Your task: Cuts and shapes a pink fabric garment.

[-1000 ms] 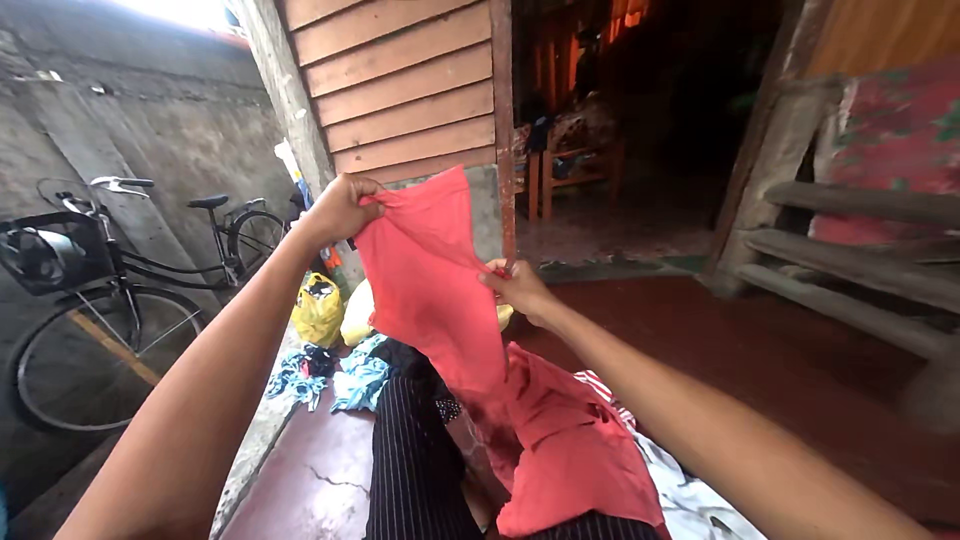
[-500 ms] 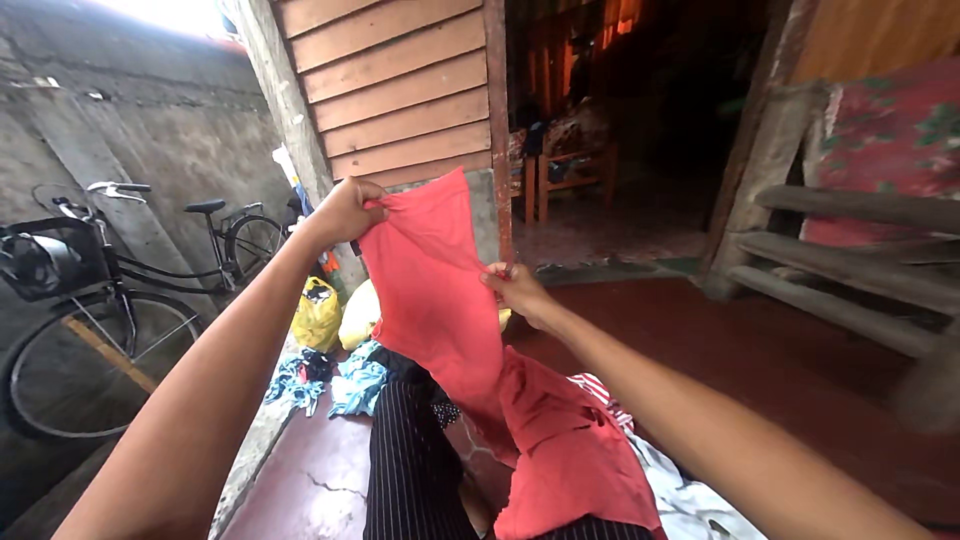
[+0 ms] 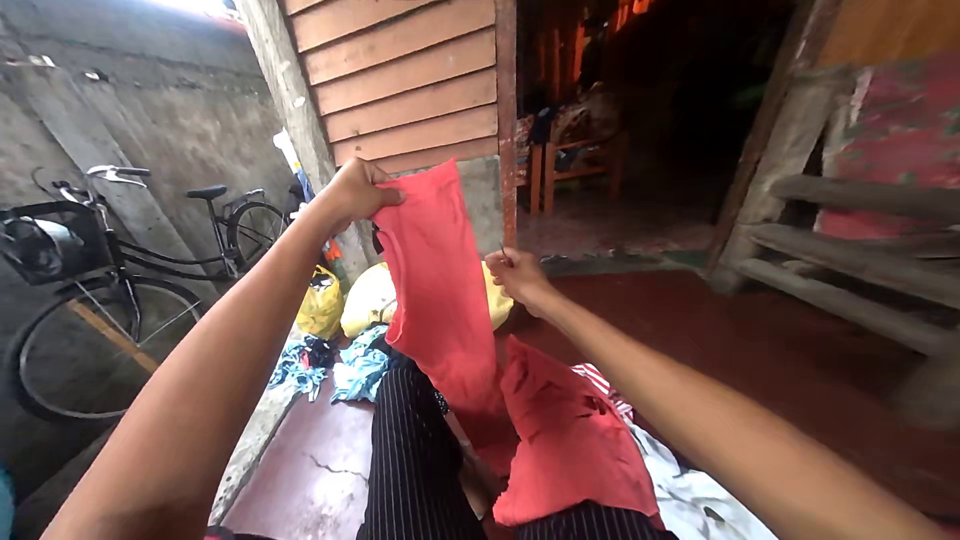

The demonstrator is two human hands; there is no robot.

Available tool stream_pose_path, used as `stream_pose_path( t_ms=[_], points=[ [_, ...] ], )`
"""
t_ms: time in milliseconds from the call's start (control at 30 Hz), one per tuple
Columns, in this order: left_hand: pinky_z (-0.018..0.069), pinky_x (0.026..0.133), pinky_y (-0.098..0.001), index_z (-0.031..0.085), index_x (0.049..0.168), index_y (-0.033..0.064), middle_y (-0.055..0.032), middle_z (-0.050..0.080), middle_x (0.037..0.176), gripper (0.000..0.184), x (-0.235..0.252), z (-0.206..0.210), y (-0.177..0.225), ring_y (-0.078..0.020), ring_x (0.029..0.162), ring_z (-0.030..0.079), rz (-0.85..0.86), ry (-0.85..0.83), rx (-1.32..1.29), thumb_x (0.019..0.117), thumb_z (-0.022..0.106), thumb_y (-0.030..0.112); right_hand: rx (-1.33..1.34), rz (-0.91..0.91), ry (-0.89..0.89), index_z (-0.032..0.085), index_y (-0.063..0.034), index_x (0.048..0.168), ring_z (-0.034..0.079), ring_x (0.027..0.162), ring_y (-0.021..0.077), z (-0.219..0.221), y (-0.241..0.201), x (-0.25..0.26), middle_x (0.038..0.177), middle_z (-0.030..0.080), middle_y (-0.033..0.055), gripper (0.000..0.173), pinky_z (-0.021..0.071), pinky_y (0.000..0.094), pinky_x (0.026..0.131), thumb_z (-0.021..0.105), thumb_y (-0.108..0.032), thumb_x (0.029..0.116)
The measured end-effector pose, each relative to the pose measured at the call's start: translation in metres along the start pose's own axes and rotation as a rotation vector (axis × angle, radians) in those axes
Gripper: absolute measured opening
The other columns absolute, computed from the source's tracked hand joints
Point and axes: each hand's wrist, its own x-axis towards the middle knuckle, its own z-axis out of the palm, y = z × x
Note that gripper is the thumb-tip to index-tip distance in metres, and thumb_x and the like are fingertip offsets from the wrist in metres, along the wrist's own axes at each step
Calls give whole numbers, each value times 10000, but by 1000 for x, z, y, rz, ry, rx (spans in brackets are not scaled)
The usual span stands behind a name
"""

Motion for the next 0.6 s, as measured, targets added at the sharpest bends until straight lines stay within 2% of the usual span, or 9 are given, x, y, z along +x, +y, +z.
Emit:
stream_pose_path(
  t_ms=[100, 233, 300, 367, 433, 500, 533, 600],
  points=[
    [588, 683, -315, 673, 942, -9, -83, 701, 801, 161, -2, 8, 7, -123, 679, 676, -93, 31, -82, 964, 698, 148, 41, -28, 17, 654, -15, 1228, 674, 930, 302, 0, -20, -4, 1071, 673, 189, 293, 557, 509, 813, 542, -234, 1068],
    [603, 668, -320, 663, 938, -8, -92, 705, 812, 147, -1, 18, 12, -138, 687, 692, -153, 71, -139, 954, 704, 132, 169, -78, -76, 634, -21, 1228, 689, 889, 248, 1, -62, -15, 1045, 679, 154, 302, 579, 440, 759, 532, -261, 1076],
    [601, 686, -325, 659, 961, -7, -94, 700, 837, 135, 1, 22, 13, -144, 709, 689, -184, 85, -201, 951, 699, 122, 216, -152, -143, 618, -34, 1260, 687, 931, 256, 2, -80, -18, 1067, 675, 152, 369, 580, 452, 782, 593, -333, 1044],
    [605, 678, -317, 674, 977, -13, -94, 706, 838, 118, 1, 27, 15, -144, 704, 693, -198, 89, -293, 948, 689, 101, 228, -229, -194, 590, -62, 1319, 678, 961, 271, 3, -99, -20, 1098, 664, 153, 484, 579, 470, 793, 693, -385, 973],
    [612, 680, -322, 674, 985, -18, -94, 712, 840, 116, 0, 35, 18, -153, 710, 702, -191, 61, -399, 966, 655, 95, 180, -311, -254, 499, -56, 1429, 669, 965, 265, 5, -117, -19, 1146, 649, 169, 666, 590, 461, 804, 797, -316, 893],
    [595, 641, -313, 681, 999, 4, -81, 709, 836, 173, -1, 43, 21, -150, 697, 689, -182, 44, -466, 1009, 612, 163, 97, -414, -270, 457, -34, 1447, 689, 961, 243, 10, -126, -9, 1205, 635, 184, 769, 609, 423, 823, 866, -213, 821],
    [585, 622, -313, 672, 1016, 21, -74, 697, 838, 227, -1, 47, 21, -151, 692, 679, -182, 39, -488, 1040, 572, 223, 76, -433, -260, 466, -28, 1435, 686, 950, 255, 12, -129, -5, 1197, 638, 198, 769, 598, 437, 834, 877, -150, 796],
    [577, 601, -322, 631, 1054, 30, -75, 674, 833, 359, -3, 50, 20, -160, 673, 667, -199, 35, -539, 1093, 452, 339, 94, -410, -267, 516, -29, 1383, 683, 856, 256, 12, -132, -1, 1110, 652, 199, 667, 601, 427, 754, 846, -41, 803]
  ],
)
